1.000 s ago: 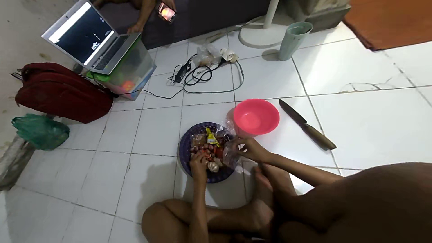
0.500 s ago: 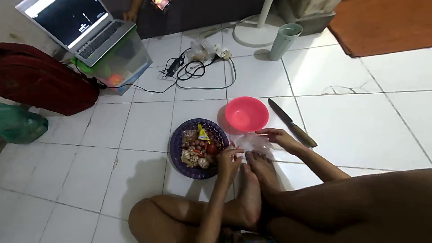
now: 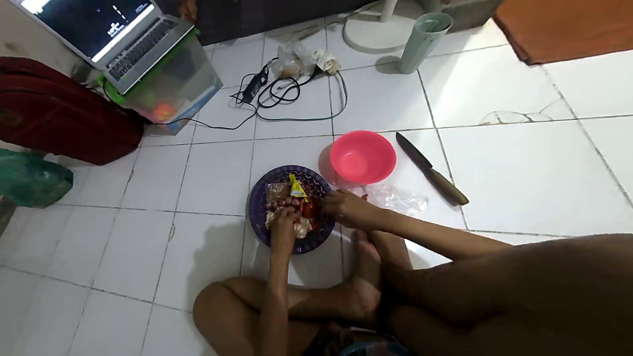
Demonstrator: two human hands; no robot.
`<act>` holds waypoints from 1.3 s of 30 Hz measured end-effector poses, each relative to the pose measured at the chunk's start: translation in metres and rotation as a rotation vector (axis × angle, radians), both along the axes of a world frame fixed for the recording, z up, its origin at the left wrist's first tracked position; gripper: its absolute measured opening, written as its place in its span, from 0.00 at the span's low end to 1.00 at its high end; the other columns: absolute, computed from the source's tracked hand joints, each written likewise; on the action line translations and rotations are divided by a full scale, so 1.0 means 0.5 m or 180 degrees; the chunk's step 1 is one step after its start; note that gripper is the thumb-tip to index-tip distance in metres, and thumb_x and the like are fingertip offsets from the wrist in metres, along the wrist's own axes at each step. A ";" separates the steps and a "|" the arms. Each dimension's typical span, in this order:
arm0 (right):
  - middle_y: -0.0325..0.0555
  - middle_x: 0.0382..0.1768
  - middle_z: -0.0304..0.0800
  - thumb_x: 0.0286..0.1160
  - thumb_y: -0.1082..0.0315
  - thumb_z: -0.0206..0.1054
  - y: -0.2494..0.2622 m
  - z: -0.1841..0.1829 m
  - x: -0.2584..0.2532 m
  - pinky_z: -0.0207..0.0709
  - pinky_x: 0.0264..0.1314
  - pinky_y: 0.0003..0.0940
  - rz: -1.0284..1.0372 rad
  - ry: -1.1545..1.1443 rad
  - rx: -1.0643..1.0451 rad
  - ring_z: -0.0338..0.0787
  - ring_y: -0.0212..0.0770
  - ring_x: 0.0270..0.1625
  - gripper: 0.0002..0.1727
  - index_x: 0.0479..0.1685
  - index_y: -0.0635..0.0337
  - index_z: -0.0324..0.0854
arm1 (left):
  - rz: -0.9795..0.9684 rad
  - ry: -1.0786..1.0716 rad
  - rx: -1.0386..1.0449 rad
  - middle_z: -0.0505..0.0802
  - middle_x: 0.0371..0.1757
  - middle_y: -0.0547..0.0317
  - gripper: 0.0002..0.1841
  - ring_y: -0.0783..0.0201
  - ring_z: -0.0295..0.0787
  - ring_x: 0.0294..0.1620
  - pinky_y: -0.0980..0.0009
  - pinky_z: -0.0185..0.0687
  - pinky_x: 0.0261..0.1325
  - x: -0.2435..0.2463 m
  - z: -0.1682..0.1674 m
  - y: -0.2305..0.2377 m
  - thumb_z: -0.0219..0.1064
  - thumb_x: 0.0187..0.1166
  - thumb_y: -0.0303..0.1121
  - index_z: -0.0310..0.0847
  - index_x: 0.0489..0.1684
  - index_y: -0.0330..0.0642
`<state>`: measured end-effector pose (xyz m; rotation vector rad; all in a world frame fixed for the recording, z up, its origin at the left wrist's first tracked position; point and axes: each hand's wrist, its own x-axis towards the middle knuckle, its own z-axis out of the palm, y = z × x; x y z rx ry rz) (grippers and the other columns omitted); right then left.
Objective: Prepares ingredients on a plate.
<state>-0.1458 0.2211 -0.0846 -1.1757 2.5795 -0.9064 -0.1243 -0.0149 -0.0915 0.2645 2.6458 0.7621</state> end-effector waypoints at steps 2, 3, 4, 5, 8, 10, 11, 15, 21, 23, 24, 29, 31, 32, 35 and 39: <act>0.62 0.58 0.91 0.76 0.82 0.60 -0.043 0.000 -0.014 0.72 0.70 0.68 0.0278 -0.0030 0.0207 0.85 0.68 0.68 0.14 0.52 0.69 0.89 | -0.0106 -0.0024 -0.0155 0.86 0.70 0.36 0.16 0.40 0.80 0.75 0.51 0.71 0.81 -0.011 -0.001 -0.006 0.57 0.79 0.14 0.89 0.58 0.29; 0.63 0.59 0.90 0.78 0.82 0.60 -0.063 0.000 -0.022 0.71 0.70 0.68 0.0374 -0.0044 0.0331 0.85 0.68 0.69 0.14 0.54 0.69 0.88 | -0.0186 -0.0065 -0.0287 0.86 0.70 0.35 0.16 0.39 0.79 0.76 0.50 0.70 0.81 -0.017 -0.001 -0.008 0.57 0.80 0.15 0.88 0.59 0.28; 0.65 0.62 0.88 0.79 0.82 0.59 -0.082 0.004 -0.031 0.68 0.73 0.68 0.0452 -0.0131 0.0502 0.83 0.69 0.70 0.15 0.57 0.71 0.87 | -0.0292 -0.0110 -0.0426 0.85 0.71 0.34 0.16 0.38 0.78 0.77 0.49 0.70 0.81 -0.024 -0.001 -0.009 0.57 0.81 0.15 0.86 0.61 0.27; 0.66 0.68 0.85 0.80 0.82 0.58 -0.100 0.004 -0.039 0.66 0.75 0.68 0.0508 -0.0206 0.0710 0.80 0.70 0.74 0.15 0.60 0.72 0.85 | -0.0408 -0.0145 -0.0575 0.84 0.73 0.34 0.16 0.37 0.76 0.78 0.47 0.69 0.81 -0.030 0.001 -0.009 0.56 0.81 0.15 0.85 0.62 0.27; 0.69 0.80 0.73 0.82 0.78 0.59 -0.147 0.001 -0.051 0.56 0.81 0.70 0.0473 -0.0550 0.1240 0.71 0.71 0.82 0.17 0.65 0.77 0.81 | -0.0721 -0.0229 -0.0914 0.81 0.78 0.36 0.18 0.37 0.73 0.81 0.46 0.66 0.82 -0.043 0.008 -0.006 0.56 0.82 0.17 0.84 0.66 0.28; 0.70 0.81 0.71 0.82 0.77 0.60 -0.170 0.001 -0.045 0.58 0.81 0.69 0.0370 -0.0592 0.1419 0.70 0.72 0.82 0.17 0.64 0.78 0.81 | -0.0821 -0.0139 -0.0998 0.81 0.78 0.39 0.17 0.39 0.74 0.81 0.46 0.67 0.81 -0.045 0.005 -0.007 0.55 0.83 0.18 0.83 0.65 0.27; 0.72 0.78 0.74 0.80 0.80 0.59 -0.180 -0.003 -0.039 0.60 0.80 0.69 0.0284 -0.0554 0.1422 0.72 0.72 0.80 0.16 0.62 0.80 0.81 | -0.0843 -0.0128 -0.1054 0.81 0.79 0.40 0.17 0.39 0.73 0.81 0.47 0.67 0.81 -0.046 0.004 -0.007 0.54 0.84 0.18 0.83 0.66 0.26; 0.72 0.75 0.76 0.78 0.83 0.59 -0.190 -0.024 -0.030 0.64 0.79 0.65 0.0029 -0.0464 0.1352 0.75 0.70 0.78 0.15 0.60 0.81 0.82 | -0.0928 -0.0125 -0.1163 0.79 0.80 0.40 0.18 0.38 0.70 0.84 0.45 0.66 0.81 -0.047 -0.009 -0.005 0.54 0.85 0.20 0.81 0.67 0.25; 0.71 0.65 0.84 0.86 0.70 0.58 -0.123 -0.029 -0.045 0.74 0.74 0.59 -0.0785 -0.0896 -0.0081 0.85 0.67 0.68 0.17 0.60 0.75 0.85 | -0.0904 0.0845 -0.0349 0.89 0.66 0.36 0.13 0.33 0.84 0.69 0.41 0.77 0.70 -0.015 -0.066 -0.039 0.62 0.79 0.20 0.90 0.54 0.28; 0.70 0.61 0.87 0.86 0.69 0.59 -0.093 0.000 -0.046 0.77 0.72 0.56 -0.1175 -0.0987 -0.0490 0.88 0.64 0.64 0.17 0.56 0.77 0.85 | -0.0617 0.0892 -0.0199 0.89 0.64 0.32 0.14 0.32 0.85 0.68 0.44 0.78 0.71 -0.002 -0.060 -0.043 0.62 0.80 0.19 0.87 0.58 0.25; 0.70 0.59 0.88 0.86 0.68 0.60 -0.075 0.025 -0.047 0.78 0.70 0.57 -0.1342 -0.1040 -0.0439 0.89 0.64 0.61 0.17 0.57 0.76 0.85 | -0.0402 0.0736 -0.0156 0.88 0.65 0.30 0.15 0.32 0.84 0.69 0.46 0.77 0.74 0.003 -0.049 -0.042 0.60 0.82 0.20 0.85 0.63 0.24; 0.77 0.62 0.84 0.83 0.69 0.63 -0.014 0.133 -0.051 0.69 0.67 0.74 -0.1272 -0.1411 0.1618 0.82 0.77 0.68 0.18 0.59 0.78 0.82 | 0.0512 0.0680 0.0536 0.89 0.61 0.27 0.15 0.35 0.88 0.64 0.50 0.79 0.73 0.023 -0.058 -0.052 0.61 0.83 0.21 0.85 0.62 0.22; 0.78 0.66 0.80 0.80 0.77 0.63 -0.022 0.123 -0.027 0.66 0.71 0.71 -0.1056 -0.1111 0.1698 0.80 0.77 0.70 0.16 0.62 0.79 0.81 | 0.0566 0.0743 0.0643 0.89 0.59 0.26 0.14 0.35 0.89 0.62 0.50 0.79 0.72 0.024 -0.065 -0.054 0.62 0.82 0.20 0.86 0.60 0.21; 0.76 0.63 0.83 0.78 0.81 0.61 -0.028 0.104 -0.011 0.68 0.70 0.69 -0.0859 -0.0799 0.1443 0.82 0.75 0.68 0.15 0.60 0.79 0.82 | 0.0581 0.0760 0.0690 0.90 0.58 0.26 0.14 0.35 0.89 0.61 0.49 0.80 0.71 0.022 -0.066 -0.055 0.62 0.81 0.21 0.86 0.59 0.21; 0.69 0.63 0.87 0.77 0.79 0.62 -0.057 0.044 0.016 0.69 0.74 0.68 0.0127 -0.0712 0.0793 0.83 0.70 0.70 0.15 0.59 0.72 0.87 | 0.0623 0.0732 0.0850 0.91 0.55 0.27 0.13 0.37 0.90 0.58 0.50 0.81 0.69 0.016 -0.069 -0.060 0.64 0.80 0.21 0.87 0.56 0.21; 0.72 0.70 0.81 0.82 0.82 0.56 -0.092 -0.027 0.020 0.61 0.81 0.68 0.0594 -0.0726 0.1214 0.76 0.73 0.77 0.20 0.71 0.72 0.79 | 0.0608 0.0322 0.0843 0.89 0.60 0.26 0.14 0.35 0.85 0.66 0.49 0.75 0.75 0.009 -0.048 -0.049 0.62 0.82 0.22 0.85 0.59 0.21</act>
